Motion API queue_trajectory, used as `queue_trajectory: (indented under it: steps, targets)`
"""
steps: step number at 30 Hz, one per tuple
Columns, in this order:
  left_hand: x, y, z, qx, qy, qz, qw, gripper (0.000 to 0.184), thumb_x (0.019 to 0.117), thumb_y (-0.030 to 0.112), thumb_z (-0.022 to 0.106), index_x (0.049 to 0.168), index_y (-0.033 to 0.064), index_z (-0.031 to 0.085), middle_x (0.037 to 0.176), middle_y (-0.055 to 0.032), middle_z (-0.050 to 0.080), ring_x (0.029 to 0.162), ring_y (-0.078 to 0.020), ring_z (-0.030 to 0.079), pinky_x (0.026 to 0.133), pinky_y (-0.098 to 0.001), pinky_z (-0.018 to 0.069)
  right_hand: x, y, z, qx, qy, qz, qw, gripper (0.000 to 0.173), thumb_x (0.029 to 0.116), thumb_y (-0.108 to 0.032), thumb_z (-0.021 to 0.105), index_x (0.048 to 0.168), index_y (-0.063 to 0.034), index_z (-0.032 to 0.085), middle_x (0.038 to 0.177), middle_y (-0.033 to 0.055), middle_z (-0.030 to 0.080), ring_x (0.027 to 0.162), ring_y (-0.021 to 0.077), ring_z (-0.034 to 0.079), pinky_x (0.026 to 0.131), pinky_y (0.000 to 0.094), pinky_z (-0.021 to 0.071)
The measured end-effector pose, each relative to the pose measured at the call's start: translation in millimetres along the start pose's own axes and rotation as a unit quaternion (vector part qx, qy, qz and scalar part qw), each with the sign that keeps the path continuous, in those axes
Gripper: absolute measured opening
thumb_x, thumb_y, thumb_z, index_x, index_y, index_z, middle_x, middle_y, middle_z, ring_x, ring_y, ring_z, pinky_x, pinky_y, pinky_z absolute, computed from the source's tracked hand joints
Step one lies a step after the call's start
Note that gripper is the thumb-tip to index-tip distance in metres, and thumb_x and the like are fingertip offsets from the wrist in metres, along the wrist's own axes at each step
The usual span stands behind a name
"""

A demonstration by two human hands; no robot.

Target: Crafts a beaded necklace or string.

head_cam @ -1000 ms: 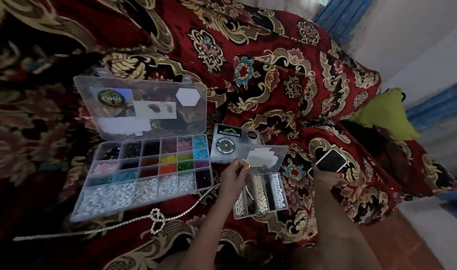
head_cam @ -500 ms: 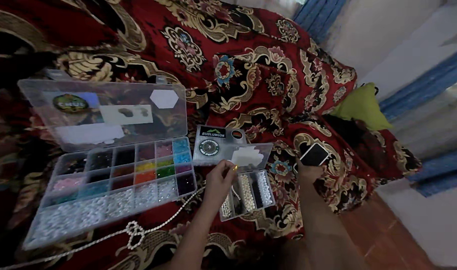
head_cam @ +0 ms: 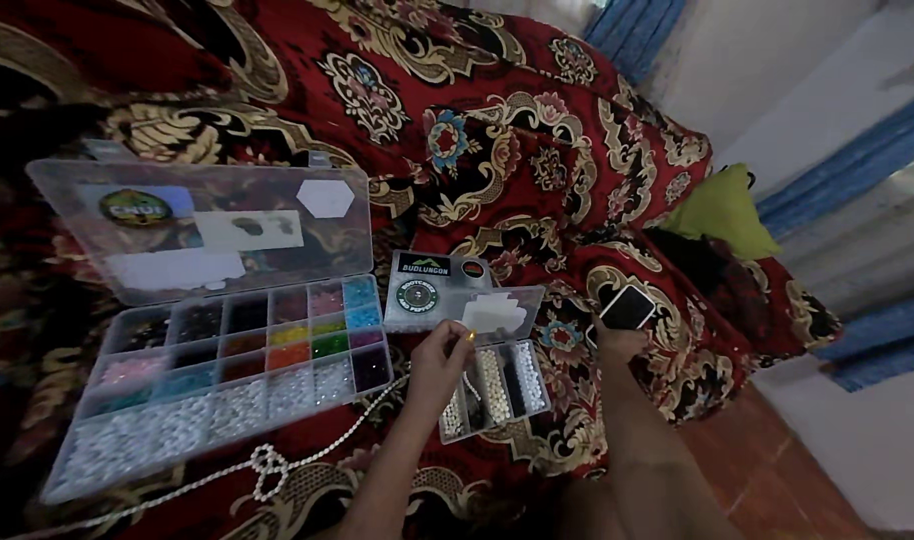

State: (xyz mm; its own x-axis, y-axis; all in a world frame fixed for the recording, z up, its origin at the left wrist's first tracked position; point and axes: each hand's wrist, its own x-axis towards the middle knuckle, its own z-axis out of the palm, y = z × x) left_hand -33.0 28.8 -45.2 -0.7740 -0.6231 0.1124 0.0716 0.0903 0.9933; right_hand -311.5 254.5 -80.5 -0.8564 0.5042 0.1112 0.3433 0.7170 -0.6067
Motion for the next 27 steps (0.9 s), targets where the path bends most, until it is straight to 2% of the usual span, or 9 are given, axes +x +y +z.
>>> queue_trajectory:
  steps: [6,9,12,15,18,20,22,24,27]
  targets:
    - [-1.2,2.7,-0.6,0.018,-0.01,-0.004,1.0,0.018,0.1013,0.011,0.056,0.107,-0.0041,0.064,0.086,-0.008,0.069,0.073,-0.0105,0.069,0.072,-0.0272,0.0591,-0.9,5.0,-15.2,0.008,-0.03,-0.034,0.999,0.113,0.0719,-0.049,0.092,0.148,0.0131,0.035,0.147,0.0338,0.045,0.139,0.0434,0.046,0.114,0.0477,0.0404]
    - [-1.1,0.7,-1.0,0.026,-0.01,0.0,1.0,0.019,0.1009,0.012,0.057,0.107,-0.0042,0.064,0.085,-0.0081,0.069,0.073,-0.0113,0.069,0.071,-0.0286,0.0597,4.7,18.5,-34.7,-0.014,-0.068,-0.076,0.995,0.098,0.0809,-0.053,0.083,0.145,0.0095,0.044,0.143,0.033,0.05,0.134,0.0447,0.051,0.11,0.0549,0.0435]
    - [-1.5,2.3,-1.1,0.028,-0.011,-0.005,1.0,0.019,0.1015,0.011,0.056,0.108,-0.0044,0.063,0.087,-0.0082,0.069,0.074,-0.011,0.069,0.072,-0.0283,0.0592,17.7,31.9,-52.1,0.027,-0.03,-0.154,0.987,0.075,0.0878,-0.042,0.08,0.135,0.0096,0.053,0.132,0.0341,0.057,0.125,0.0477,0.056,0.106,0.0588,0.0436]
    - [-1.6,2.4,-0.5,0.026,-0.006,-0.009,1.0,0.018,0.1014,0.011,0.056,0.108,-0.0048,0.063,0.087,-0.0085,0.069,0.074,-0.0104,0.069,0.072,-0.0276,0.0593,40.2,34.7,-61.1,0.046,-0.024,-0.252,0.966,0.072,0.0886,-0.036,0.079,0.135,0.0127,0.053,0.131,0.0362,0.056,0.124,0.0495,0.055,0.108,0.0587,0.0427]
    - [-1.8,1.9,-0.8,0.026,-0.007,-0.011,1.0,0.019,0.1019,0.011,0.056,0.109,-0.0048,0.063,0.088,-0.0083,0.068,0.075,-0.0102,0.069,0.072,-0.0277,0.0594,57.0,32.7,-65.0,-0.004,-0.105,-0.23,0.968,0.08,0.0859,-0.041,0.082,0.139,0.0096,0.051,0.138,0.0333,0.054,0.13,0.046,0.052,0.112,0.0563,0.0396]
    - [-0.6,0.9,-0.2,0.024,-0.003,-0.006,1.0,0.019,0.1017,0.011,0.056,0.108,-0.0055,0.063,0.088,-0.0084,0.068,0.075,-0.0102,0.069,0.072,-0.0274,0.0595,63.3,30.4,-66.1,-0.031,-0.138,-0.21,0.967,0.091,0.0805,-0.043,0.086,0.145,0.0078,0.046,0.142,0.0327,0.052,0.133,0.0452,0.05,0.113,0.0556,0.0387]
    - [-0.2,0.1,0.6,0.03,-0.001,-0.004,1.0,0.019,0.1013,0.011,0.056,0.108,-0.0059,0.063,0.088,-0.0088,0.068,0.075,-0.0102,0.069,0.072,-0.0276,0.0595,69.5,32.0,-63.7,-0.039,-0.157,-0.209,0.965,0.116,0.0725,-0.04,0.093,0.156,0.0066,0.028,0.147,0.0333,0.047,0.136,0.0451,0.048,0.115,0.0537,0.0382]
    - [-0.6,0.2,1.4,0.034,-0.008,-0.012,0.999,0.019,0.1016,0.011,0.056,0.109,-0.0052,0.063,0.089,-0.0085,0.068,0.076,-0.0097,0.069,0.073,-0.0269,0.0592,71.4,35.6,-61.6,-0.052,-0.165,-0.218,0.961,0.136,0.0656,-0.04,0.096,0.161,0.0039,0.009,0.152,0.0357,0.039,0.139,0.0466,0.044,0.116,0.0532,0.0377]
    - [-1.4,-3.3,3.6,0.039,-0.014,-0.005,0.999,0.018,0.1014,0.011,0.055,0.108,-0.0044,0.063,0.088,-0.0074,0.068,0.074,-0.0088,0.068,0.071,-0.0257,0.0587,68.8,38.5,-60.2,-0.094,-0.165,-0.238,0.953,0.147,0.0608,-0.044,0.098,0.163,-0.0004,0.001,0.153,0.0391,0.034,0.14,0.0514,0.041,0.115,0.0555,0.038]
